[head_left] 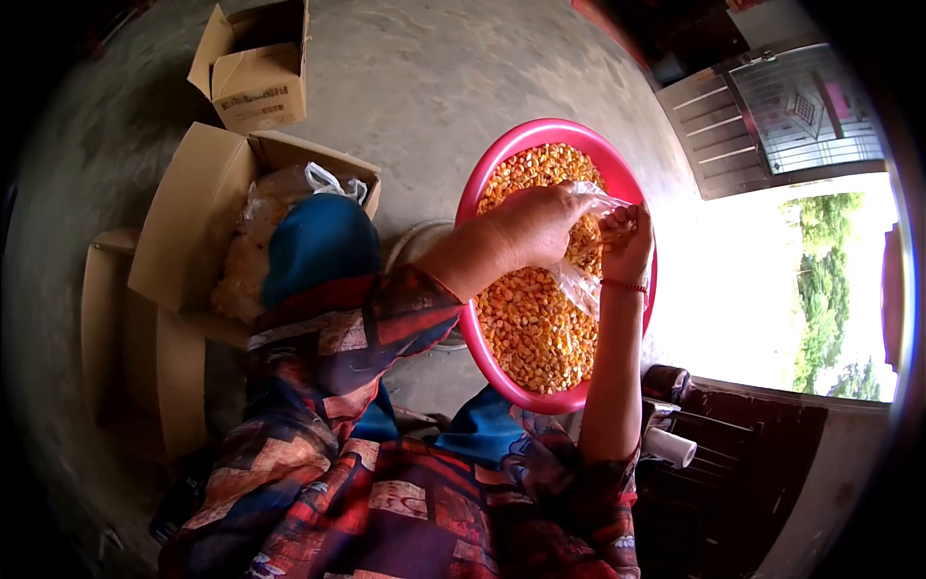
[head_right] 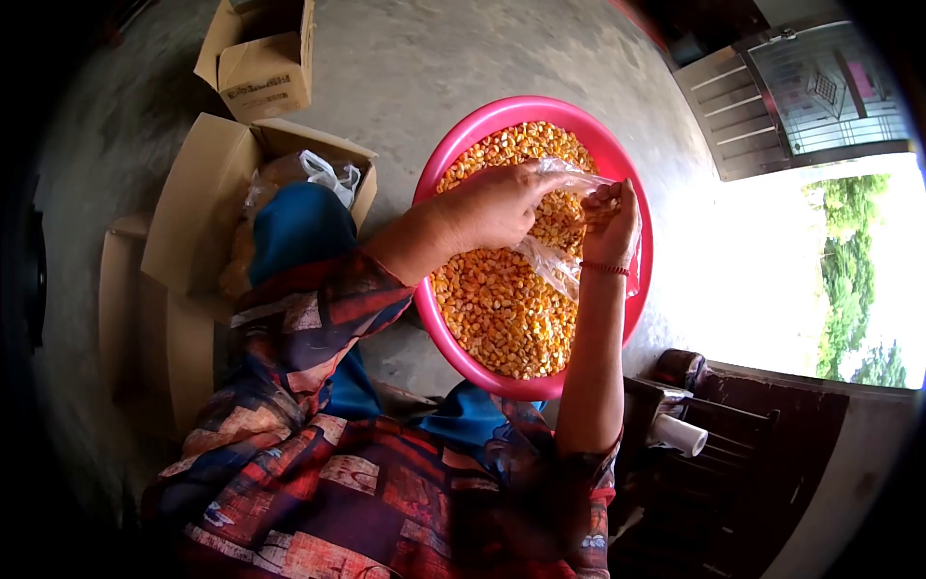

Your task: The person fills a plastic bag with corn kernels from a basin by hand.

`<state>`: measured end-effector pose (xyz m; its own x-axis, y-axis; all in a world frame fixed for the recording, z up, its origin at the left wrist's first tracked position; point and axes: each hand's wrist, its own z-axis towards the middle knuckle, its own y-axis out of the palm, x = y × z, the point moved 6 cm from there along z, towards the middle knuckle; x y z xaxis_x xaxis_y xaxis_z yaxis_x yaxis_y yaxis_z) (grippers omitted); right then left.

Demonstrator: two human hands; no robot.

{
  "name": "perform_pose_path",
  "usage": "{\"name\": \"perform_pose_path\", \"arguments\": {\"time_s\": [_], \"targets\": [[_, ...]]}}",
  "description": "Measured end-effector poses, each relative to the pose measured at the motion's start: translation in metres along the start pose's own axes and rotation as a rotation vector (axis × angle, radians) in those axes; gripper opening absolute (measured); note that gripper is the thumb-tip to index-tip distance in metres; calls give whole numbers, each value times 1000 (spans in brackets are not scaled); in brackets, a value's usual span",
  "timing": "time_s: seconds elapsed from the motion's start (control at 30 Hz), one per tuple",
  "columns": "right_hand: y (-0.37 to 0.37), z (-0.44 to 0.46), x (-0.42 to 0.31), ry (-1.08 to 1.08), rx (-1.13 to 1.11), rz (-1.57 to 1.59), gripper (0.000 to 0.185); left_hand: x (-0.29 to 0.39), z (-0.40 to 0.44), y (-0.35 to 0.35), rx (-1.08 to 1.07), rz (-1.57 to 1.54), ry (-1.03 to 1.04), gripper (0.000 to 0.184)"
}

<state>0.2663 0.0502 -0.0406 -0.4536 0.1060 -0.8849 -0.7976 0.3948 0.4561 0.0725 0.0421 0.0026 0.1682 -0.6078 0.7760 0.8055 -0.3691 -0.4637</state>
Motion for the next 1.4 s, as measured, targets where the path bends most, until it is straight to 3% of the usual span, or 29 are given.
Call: {"name": "perform_pose_path", "arguments": {"time_s": [0.03, 0.1, 0.2, 0.27, 0.3, 0.4, 0.47, 0.57, 0.67, 0.73, 0.97, 1.13, 1.2, 1.4], "targets": [[-1, 3, 0, -24, -25, -3, 24, 3, 0, -1, 48, -28, 90, 55], [-2, 1, -1, -49, -47, -7, 22, 0, 2, 1, 38, -28, 73, 55], [15, -28, -15, -215, -70, -245, 21, 2, 0, -2, 31, -20, 24, 55], [31, -51, -26, -361, -228, -546, 21, 3, -2, -4, 31, -14, -3, 55], [42, -69, -30, -365, -303, -599, 22, 2, -2, -3, 24, -7, -16, 54], [59, -117, -20, -113, -589, -690, 14, -4, 1, 1, -30, -22, -65, 52], [66, -141, -5, -125, -755, -960, 8, 0, 0, -2, 40, 6, 13, 51], [80, -162, 11, -498, -1034, -1204, 22, -3, -4, 0, 81, -20, 60, 51], [74, -168, 20, -691, -983, -1324, 24, 6, -1, -3, 38, -60, 108, 54], [71, -168, 19, -597, -975, -1321, 18, 13, 1, -6, -54, -88, 36, 55], [66, -166, 26, -713, -896, -1299, 14, 3, 1, -1, -118, 73, -84, 50], [63, -167, 18, -733, -821, -1316, 17, 0, 3, 1, -121, 106, -56, 48], [61, -166, 19, -571, -808, -1396, 19, 3, 2, 0, -127, 117, -47, 48], [60, -164, 20, -541, -817, -1285, 24, 1, 1, 2, -127, 112, -11, 47]]}}
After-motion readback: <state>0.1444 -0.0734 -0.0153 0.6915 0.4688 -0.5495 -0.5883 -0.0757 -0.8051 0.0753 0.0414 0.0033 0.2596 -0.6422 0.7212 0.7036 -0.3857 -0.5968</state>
